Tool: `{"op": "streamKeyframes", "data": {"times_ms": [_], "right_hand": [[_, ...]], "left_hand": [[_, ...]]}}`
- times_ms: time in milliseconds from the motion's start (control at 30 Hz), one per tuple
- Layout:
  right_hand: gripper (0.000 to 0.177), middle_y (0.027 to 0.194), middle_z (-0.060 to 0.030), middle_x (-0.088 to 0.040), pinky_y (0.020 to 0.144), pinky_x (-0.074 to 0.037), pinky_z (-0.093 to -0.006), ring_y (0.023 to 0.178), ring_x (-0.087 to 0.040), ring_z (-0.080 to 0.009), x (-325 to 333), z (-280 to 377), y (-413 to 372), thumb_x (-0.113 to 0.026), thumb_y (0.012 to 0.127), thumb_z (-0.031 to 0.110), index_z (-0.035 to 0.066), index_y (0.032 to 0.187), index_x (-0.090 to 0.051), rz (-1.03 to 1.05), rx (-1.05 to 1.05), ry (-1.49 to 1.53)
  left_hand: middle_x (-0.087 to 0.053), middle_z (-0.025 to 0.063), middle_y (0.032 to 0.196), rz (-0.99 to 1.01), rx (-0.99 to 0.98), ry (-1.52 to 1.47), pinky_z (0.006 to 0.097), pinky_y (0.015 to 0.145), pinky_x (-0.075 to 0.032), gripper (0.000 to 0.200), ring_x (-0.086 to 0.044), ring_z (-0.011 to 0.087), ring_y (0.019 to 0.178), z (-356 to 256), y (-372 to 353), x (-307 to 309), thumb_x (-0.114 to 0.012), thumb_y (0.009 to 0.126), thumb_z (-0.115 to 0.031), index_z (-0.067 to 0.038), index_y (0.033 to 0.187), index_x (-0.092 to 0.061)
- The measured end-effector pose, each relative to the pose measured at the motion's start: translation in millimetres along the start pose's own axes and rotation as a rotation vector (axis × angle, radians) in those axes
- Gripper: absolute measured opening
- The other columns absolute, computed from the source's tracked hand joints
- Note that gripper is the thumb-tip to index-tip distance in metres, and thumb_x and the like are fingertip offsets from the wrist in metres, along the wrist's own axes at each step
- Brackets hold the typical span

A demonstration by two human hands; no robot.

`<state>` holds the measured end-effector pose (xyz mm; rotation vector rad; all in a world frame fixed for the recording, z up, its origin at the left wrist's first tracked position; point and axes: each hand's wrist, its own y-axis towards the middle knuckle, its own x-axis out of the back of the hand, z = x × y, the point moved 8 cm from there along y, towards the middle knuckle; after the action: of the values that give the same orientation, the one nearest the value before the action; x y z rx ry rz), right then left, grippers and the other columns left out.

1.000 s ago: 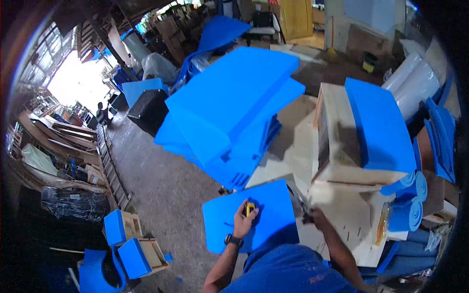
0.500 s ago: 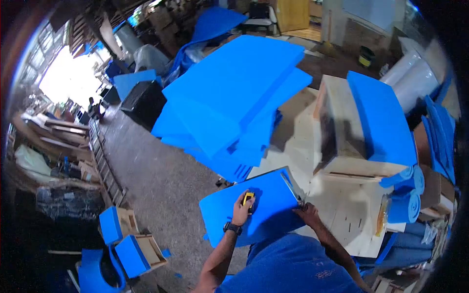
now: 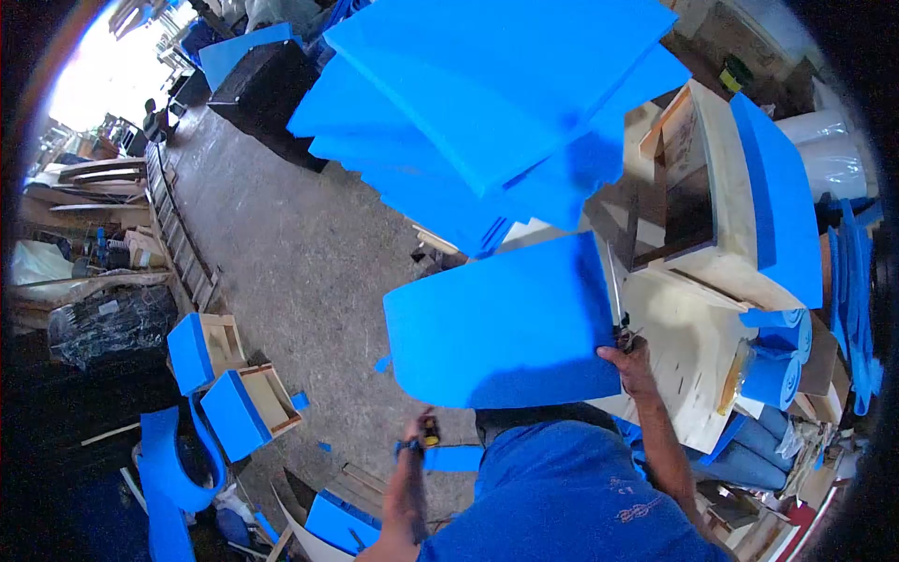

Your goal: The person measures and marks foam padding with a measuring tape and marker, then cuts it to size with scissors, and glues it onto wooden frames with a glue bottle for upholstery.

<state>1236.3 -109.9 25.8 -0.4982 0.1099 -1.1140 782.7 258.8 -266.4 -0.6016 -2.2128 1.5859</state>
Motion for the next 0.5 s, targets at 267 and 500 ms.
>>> {"op": "streamKeyframes", "data": {"times_ms": [267,500], "right_hand": [[0.026,0.096,-0.0015,-0.061,0.074,-0.047,-0.0360,0.085,-0.053,-0.0128,-96.0,150.5,-110.5,-0.080,0.086,0.021,0.002,0.094,-0.064,0.369,0.441,-0.130],[0.028,0.089,-0.0030,-0.059,0.073,-0.047,-0.0325,0.087,-0.055,-0.0137,36.8,145.2,-204.8,-0.087,0.081,0.016,0.003,0.091,-0.064,0.050,0.567,0.148]], "left_hand": [[-0.069,0.0081,0.086,0.200,-0.304,0.332,0.0395,0.066,-0.057,0.032,-0.069,0.0228,0.075,-0.9,-14.5,-112.6,-0.060,0.099,-0.037,-0.007,0.101,-0.068],[-0.070,0.0097,0.085,-0.031,-0.648,0.449,0.0388,0.067,-0.056,0.031,-0.069,0.0224,0.077,-73.6,-70.7,-68.2,-0.059,0.098,-0.034,-0.005,0.098,-0.069]]}}
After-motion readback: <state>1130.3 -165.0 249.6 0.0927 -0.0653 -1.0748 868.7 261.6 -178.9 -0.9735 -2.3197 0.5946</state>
